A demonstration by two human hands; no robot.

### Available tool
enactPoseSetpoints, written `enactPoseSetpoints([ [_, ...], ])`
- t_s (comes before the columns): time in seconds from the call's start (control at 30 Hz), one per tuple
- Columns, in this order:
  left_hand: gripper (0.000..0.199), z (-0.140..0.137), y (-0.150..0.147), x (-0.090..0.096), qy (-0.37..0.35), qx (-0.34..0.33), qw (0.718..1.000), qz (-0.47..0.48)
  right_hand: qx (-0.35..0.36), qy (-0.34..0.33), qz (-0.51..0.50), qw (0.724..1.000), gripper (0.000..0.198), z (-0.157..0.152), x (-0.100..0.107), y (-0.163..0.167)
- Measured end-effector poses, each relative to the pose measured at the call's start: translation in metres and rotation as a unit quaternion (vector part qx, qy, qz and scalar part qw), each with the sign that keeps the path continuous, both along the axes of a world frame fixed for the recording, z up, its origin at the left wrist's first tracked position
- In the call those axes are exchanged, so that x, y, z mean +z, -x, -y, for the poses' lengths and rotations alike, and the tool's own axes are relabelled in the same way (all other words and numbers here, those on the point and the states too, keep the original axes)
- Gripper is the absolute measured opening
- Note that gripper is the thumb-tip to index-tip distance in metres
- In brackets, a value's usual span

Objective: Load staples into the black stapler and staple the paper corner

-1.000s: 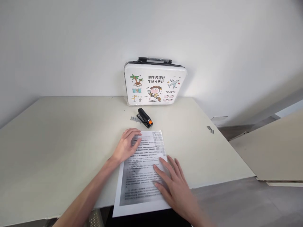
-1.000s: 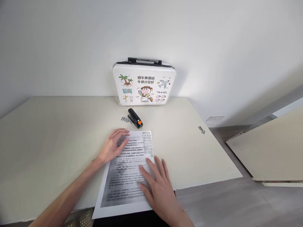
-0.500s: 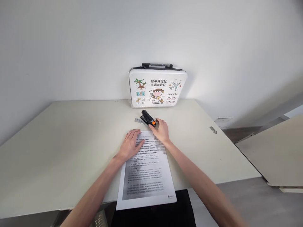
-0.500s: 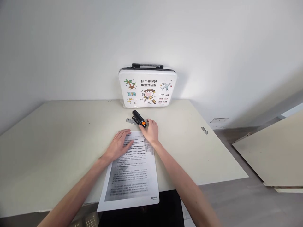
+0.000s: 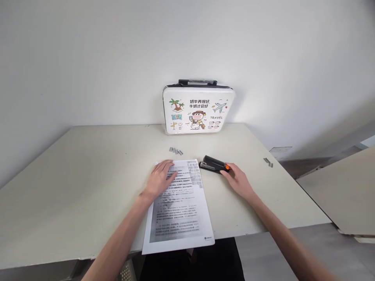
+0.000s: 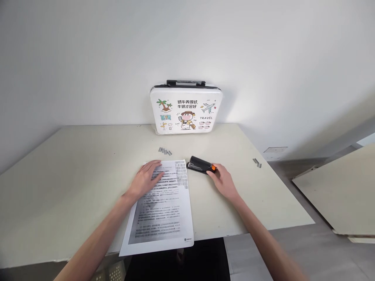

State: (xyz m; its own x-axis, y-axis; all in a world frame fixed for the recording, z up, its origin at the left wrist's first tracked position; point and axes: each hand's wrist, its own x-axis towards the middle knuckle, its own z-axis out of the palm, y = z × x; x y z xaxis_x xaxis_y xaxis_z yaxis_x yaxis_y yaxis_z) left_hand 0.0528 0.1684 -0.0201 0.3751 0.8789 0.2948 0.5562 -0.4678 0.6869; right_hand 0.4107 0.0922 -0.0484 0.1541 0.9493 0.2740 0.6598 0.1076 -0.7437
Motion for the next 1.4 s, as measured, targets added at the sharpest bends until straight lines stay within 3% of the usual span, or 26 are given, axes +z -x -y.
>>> enactPoseSetpoints([
  [0.13, 0.025, -0.003, -0.003, 0.003, 0.032, 0.005, 0.998, 0.057, 0.046, 0.049, -0.003, 0.998, 0.043, 0.052, 0.008, -0.020],
  [0.27, 0.024, -0.002, -0.007, 0.004, 0.049, 0.010, 0.994, 0.098, 0.039, 0.054, -0.032, 0.997, 0.041, 0.071, 0.013, -0.023],
  [0.5, 0.023, -0.013, -0.009, 0.012, 0.013, 0.014, 0.997, 0.070, 0.013, 0.050, -0.105, 0.993, 0.044, 0.069, 0.016, -0.017],
  [0.8, 0.024, -0.086, -0.032, 0.017, -0.088, -0.015, 0.990, -0.110, -0.039, 0.063, -0.157, 0.985, 0.046, 0.065, 0.022, -0.014],
  [0.97, 0.018, -0.115, -0.044, 0.014, -0.147, -0.029, 0.963, -0.226, -0.045, 0.068, -0.171, 0.982, 0.048, 0.062, 0.020, -0.011],
  [1.1, 0.016, -0.123, -0.045, 0.011, -0.182, -0.041, 0.948, -0.259, -0.051, 0.071, -0.172, 0.981, 0.048, 0.060, 0.020, -0.010],
  [1.4, 0.012, -0.122, -0.062, 0.000, -0.187, -0.032, 0.953, -0.237, -0.052, 0.069, -0.157, 0.984, 0.047, 0.060, 0.023, -0.009],
])
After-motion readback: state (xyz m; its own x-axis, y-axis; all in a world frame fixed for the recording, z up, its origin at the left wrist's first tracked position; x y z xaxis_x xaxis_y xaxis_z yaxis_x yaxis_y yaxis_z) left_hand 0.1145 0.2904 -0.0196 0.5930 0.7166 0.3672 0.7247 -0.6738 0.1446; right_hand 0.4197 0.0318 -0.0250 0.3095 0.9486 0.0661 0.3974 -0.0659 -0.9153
